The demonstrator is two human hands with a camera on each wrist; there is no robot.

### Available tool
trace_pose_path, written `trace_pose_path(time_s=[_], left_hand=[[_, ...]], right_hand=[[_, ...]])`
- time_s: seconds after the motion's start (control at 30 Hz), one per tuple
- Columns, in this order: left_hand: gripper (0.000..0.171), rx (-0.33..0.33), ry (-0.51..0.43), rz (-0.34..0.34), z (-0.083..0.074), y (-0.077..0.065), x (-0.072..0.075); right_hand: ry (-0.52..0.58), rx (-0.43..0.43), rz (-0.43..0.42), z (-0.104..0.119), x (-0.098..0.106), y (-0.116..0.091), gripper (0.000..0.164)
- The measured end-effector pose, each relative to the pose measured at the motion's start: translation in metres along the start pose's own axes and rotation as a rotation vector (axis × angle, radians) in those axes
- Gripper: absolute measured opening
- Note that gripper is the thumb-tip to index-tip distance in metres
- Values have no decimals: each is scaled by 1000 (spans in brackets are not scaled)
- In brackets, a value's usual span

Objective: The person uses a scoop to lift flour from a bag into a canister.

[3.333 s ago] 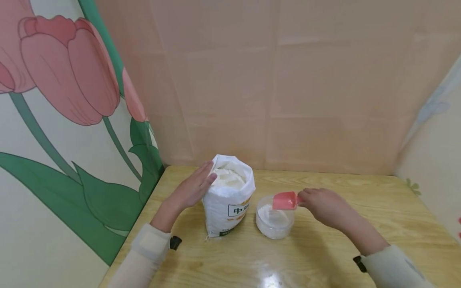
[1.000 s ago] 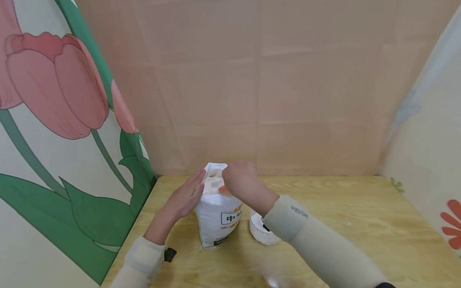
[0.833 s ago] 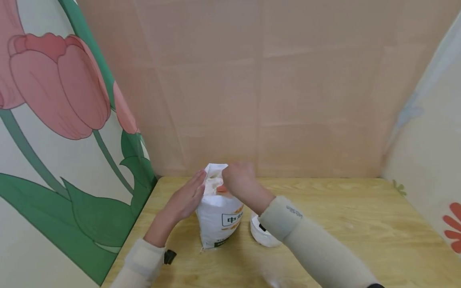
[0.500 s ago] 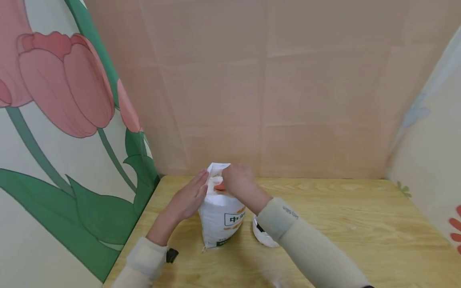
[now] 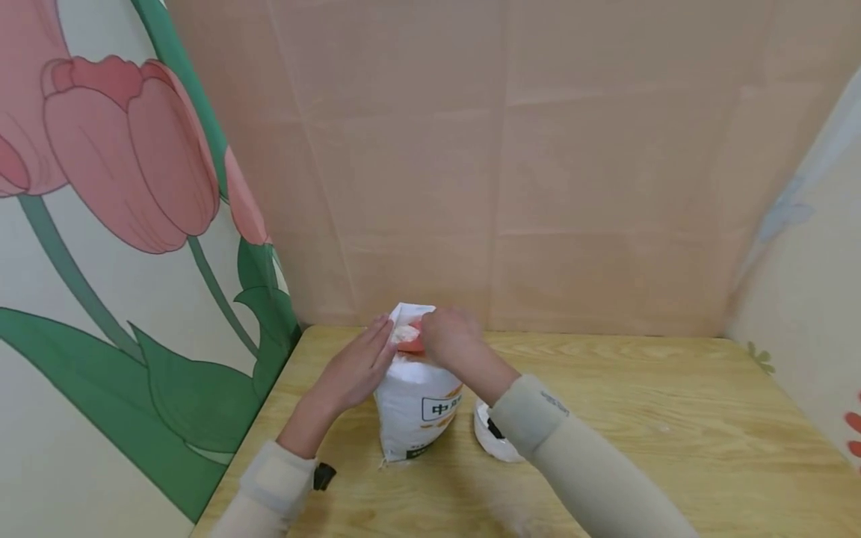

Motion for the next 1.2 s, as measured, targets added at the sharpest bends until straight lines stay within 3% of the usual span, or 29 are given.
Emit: trace_pose_path(time_s=[0.17,0.23,0.43,0.73,1.03,1.2], left_hand=[[63,32,-2,8,1,0,0],[64,38,-7,8,1,0,1],[64,34,-8,-2,0,2,0],[67,45,-37,8,0,1,-6],[68,75,-47,-4,2,-2,-2],[68,68,-46,-9,2,-1,-1]], right_hand=[[48,-2,-11,-6,2,-4,37],[65,-5,-8,-9,3,-6,25],[125,-12,-63,-17,6,-12,9],[240,-18,-163,-34,8,-29,17],[328,34,-309,-48,28,-43,21],[383,54,-324,-53,29,-49,26]])
Point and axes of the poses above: each hand's wrist, its own y-axis towards the middle knuckle, its own x-axis out of the back of the hand, z = x × y, the point moved 10 cm from there along y, towards the middle knuckle, and after that the axes turned 9 degrees about -y, right-handed, at the moved point
